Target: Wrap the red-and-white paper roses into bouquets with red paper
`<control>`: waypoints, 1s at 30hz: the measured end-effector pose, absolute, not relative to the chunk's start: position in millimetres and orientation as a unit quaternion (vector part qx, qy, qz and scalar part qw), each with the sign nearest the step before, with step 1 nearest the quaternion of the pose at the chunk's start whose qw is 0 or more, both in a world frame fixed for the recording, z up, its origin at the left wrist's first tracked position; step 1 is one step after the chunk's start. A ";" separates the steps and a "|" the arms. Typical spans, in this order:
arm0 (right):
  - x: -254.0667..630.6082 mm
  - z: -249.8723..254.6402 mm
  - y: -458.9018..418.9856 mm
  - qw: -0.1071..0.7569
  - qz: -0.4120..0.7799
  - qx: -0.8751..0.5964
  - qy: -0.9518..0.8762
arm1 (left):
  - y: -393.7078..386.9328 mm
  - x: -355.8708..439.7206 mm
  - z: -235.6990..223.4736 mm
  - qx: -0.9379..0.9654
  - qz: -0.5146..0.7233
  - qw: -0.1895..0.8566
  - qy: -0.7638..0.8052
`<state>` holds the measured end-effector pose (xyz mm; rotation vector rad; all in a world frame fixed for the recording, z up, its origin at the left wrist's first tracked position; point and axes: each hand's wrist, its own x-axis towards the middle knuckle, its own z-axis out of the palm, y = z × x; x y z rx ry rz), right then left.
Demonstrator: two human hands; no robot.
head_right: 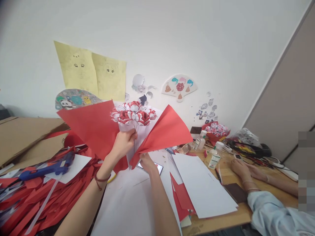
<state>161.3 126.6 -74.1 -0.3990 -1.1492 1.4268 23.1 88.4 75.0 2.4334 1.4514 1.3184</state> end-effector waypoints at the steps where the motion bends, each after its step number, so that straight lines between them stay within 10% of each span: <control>1: 160.9 -73.8 126.2 0.588 0.616 -0.170 -0.496 | 86.7 22.8 76.4 0.769 0.426 -0.003 0.476; 30: 159.7 -58.8 124.2 0.713 0.507 -0.224 -0.430 | 88.3 50.0 62.6 0.803 0.315 0.018 0.506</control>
